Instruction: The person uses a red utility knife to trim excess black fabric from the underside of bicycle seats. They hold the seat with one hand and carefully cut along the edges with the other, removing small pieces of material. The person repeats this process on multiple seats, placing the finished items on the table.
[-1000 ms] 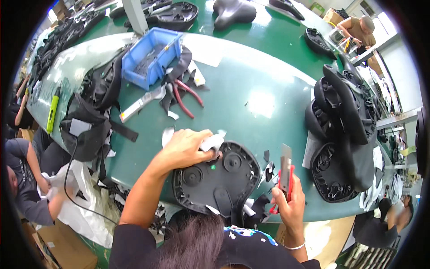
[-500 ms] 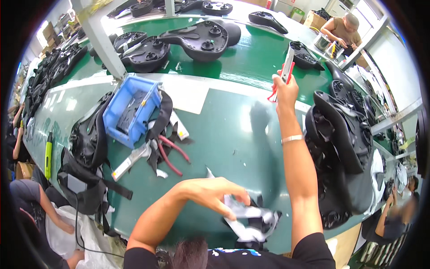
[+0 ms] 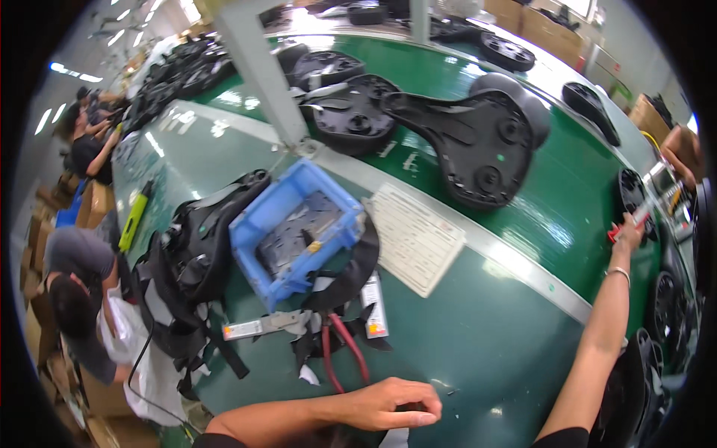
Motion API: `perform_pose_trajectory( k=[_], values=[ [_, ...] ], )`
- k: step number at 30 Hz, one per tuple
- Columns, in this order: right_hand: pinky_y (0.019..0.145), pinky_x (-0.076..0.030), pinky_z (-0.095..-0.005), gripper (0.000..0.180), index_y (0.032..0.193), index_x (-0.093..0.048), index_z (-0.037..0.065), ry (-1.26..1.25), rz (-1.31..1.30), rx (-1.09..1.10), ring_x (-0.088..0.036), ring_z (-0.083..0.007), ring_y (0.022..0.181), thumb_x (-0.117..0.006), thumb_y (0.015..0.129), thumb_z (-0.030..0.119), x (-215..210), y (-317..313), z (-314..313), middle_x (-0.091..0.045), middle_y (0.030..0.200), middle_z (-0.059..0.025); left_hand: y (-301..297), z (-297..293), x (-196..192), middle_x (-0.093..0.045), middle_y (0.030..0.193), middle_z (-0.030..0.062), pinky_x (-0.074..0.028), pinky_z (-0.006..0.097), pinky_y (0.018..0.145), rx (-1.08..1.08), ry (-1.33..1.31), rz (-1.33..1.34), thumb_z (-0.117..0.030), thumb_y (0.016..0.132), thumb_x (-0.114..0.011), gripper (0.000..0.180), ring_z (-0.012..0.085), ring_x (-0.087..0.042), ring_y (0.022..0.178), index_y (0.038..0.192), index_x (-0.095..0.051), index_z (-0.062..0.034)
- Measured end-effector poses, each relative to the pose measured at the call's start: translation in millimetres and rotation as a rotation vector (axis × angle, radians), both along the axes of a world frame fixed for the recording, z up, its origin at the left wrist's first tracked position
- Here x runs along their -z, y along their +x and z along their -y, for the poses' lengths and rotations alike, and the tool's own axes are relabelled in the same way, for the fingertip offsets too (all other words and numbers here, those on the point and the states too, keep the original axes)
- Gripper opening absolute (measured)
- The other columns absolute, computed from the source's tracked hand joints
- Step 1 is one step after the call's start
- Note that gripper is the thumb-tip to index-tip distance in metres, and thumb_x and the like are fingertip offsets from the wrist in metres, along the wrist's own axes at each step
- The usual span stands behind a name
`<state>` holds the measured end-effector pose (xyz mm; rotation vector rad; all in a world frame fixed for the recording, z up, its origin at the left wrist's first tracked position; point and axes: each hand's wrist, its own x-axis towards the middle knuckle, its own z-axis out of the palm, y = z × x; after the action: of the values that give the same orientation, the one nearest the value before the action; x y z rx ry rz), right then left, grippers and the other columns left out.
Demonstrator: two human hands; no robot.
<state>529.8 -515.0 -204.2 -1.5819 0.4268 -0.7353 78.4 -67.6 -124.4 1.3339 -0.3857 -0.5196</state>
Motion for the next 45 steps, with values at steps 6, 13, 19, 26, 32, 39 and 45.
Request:
perform_pose_trajectory(
  k=[6,13,19,26,32,39,45],
  values=[
    [0.06,-0.057,-0.0329,0.051,0.124,-0.052,0.012,0.218,0.178,0.15,-0.061,-0.0235,0.079,-0.071,0.077,0.013,-31,-57,-59,-0.056,0.11,-0.0101,9,6,-5,-0.058,0.09,0.0035,-0.048,0.026,0.068,0.067,-0.018,-0.075,-0.023,0.097,-0.051,0.022,0.0103,-0.055,0.08,0.094,-0.057,-0.0015],
    [0.064,-0.057,-0.0294,0.051,0.127,-0.046,0.009,0.768,0.106,-0.531,-0.063,-0.0232,0.081,-0.069,0.083,0.017,-111,-259,-204,-0.056,0.1,-0.0087,4,3,21,-0.059,0.094,0.0024,-0.049,0.026,0.066,-0.115,-0.353,-0.154,-0.041,0.098,-0.045,0.033,0.0119,-0.058,0.081,0.104,-0.053,-0.0097],
    [0.056,-0.05,-0.0237,0.052,0.125,-0.048,0.005,0.413,-0.143,-0.63,-0.056,-0.0099,0.063,-0.067,0.077,0.011,-131,-495,-204,-0.055,0.089,-0.0025,4,-13,5,-0.059,0.112,0.0059,-0.049,0.038,0.085,-0.081,-0.692,-0.514,-0.063,0.09,-0.045,0.059,0.0179,-0.059,0.101,0.115,-0.053,-0.01],
    [0.058,-0.046,-0.0225,0.051,0.12,-0.054,-0.002,-0.198,-0.381,-0.844,-0.054,-0.0077,0.068,-0.072,0.074,0.007,-119,-579,-194,-0.062,0.087,-0.0039,-44,-14,-30,-0.065,0.105,0.0101,-0.05,0.03,0.082,-0.266,-0.043,-0.43,-0.035,0.088,-0.059,0.045,0.019,-0.064,0.09,0.111,-0.061,0.0039],
    [0.05,-0.048,-0.0291,0.052,0.13,-0.049,0.004,-0.425,-0.293,-0.89,-0.059,-0.0144,0.062,-0.067,0.08,0.003,-129,-605,-166,-0.066,0.087,-0.0086,-71,-30,-61,-0.063,0.1,0.0062,-0.049,0.026,0.077,-0.405,0.174,-0.332,-0.031,0.085,-0.063,0.042,0.0132,-0.061,0.087,0.112,-0.058,0.0015],
    [0.046,-0.043,-0.0364,0.054,0.133,-0.049,0.016,-1.424,0.157,-0.961,-0.05,-0.0233,0.051,-0.06,0.08,0.009,-153,-563,-166,-0.052,0.072,-0.0057,-50,-11,-89,-0.061,0.093,0.006,-0.051,0.025,0.069,-0.192,0.266,-0.256,-0.026,0.083,-0.065,0.04,0.0112,-0.06,0.079,0.11,-0.056,0.0021],
    [0.043,-0.045,-0.0414,0.062,0.14,-0.039,0.012,-1.201,-0.243,-0.843,-0.055,-0.0297,0.049,-0.058,0.081,0.006,-117,-639,-185,-0.051,0.07,-0.013,-65,-21,-68,-0.06,0.086,0.0054,-0.048,0.026,0.067,-0.372,0.354,-0.272,-0.028,0.08,-0.064,0.036,0.0106,-0.056,0.074,0.098,-0.058,0.002]
  ],
)
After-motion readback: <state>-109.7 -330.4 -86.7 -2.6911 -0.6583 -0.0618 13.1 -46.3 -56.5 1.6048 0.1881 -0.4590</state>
